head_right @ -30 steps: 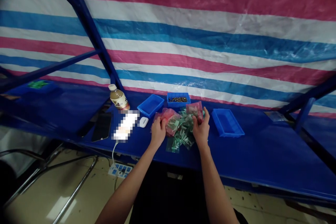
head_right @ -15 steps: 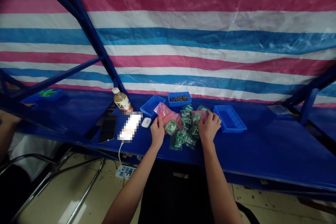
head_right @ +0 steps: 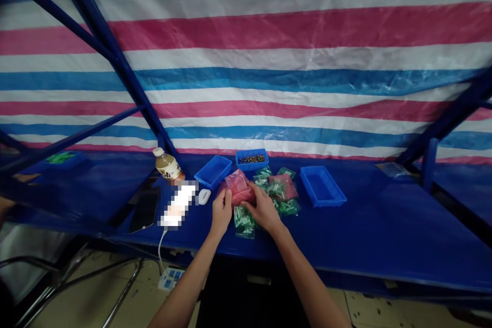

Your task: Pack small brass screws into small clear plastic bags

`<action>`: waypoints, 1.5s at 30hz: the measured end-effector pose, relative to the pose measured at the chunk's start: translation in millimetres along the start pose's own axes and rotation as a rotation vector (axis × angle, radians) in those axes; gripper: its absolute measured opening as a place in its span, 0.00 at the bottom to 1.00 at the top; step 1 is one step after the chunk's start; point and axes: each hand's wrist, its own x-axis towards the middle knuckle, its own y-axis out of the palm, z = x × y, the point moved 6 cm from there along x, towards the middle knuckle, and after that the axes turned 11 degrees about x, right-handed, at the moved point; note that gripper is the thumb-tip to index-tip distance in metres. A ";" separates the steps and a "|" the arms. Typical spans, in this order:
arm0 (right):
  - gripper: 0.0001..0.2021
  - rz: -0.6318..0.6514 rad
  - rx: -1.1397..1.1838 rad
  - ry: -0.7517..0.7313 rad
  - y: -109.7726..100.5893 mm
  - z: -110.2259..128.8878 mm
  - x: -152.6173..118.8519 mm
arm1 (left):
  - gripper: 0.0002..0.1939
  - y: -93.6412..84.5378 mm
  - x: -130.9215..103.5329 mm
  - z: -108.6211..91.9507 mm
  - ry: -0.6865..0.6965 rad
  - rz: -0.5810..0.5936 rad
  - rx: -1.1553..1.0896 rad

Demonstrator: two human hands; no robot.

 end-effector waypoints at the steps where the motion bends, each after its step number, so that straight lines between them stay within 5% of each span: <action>1: 0.26 -0.028 0.003 0.004 -3.0 -2.3 -0.2 | 0.18 0.1 -0.3 -0.4 -0.014 0.010 -0.004; 5: 0.13 -0.155 -0.010 -0.009 -19.0 -5.2 -0.5 | 0.16 -3.5 -0.9 -8.6 -0.038 0.002 -0.053; 12: 0.16 -0.589 -0.213 0.177 -67.2 -19.7 -10.5 | 0.23 -0.5 -2.0 -26.2 0.163 0.008 0.059; 20: 0.17 -0.735 -0.510 0.325 -92.8 -22.7 -17.3 | 0.20 15.2 -8.4 -46.0 0.371 0.130 0.422; 26: 0.26 -0.606 -0.533 0.100 -74.5 -0.6 -10.8 | 0.23 28.7 -15.6 -46.9 0.466 0.236 0.501; 32: 0.20 -0.271 -0.579 0.005 -46.4 -18.6 -3.0 | 0.21 29.4 -12.8 -30.8 0.309 0.085 0.607; 41: 0.18 -0.198 -0.519 -0.011 -45.3 -21.4 0.2 | 0.28 26.8 -5.2 -15.0 0.185 0.065 0.587; 45: 0.16 -0.255 -0.438 -0.017 -47.5 -20.1 -1.4 | 0.22 19.2 -1.4 -4.5 0.073 -0.005 0.484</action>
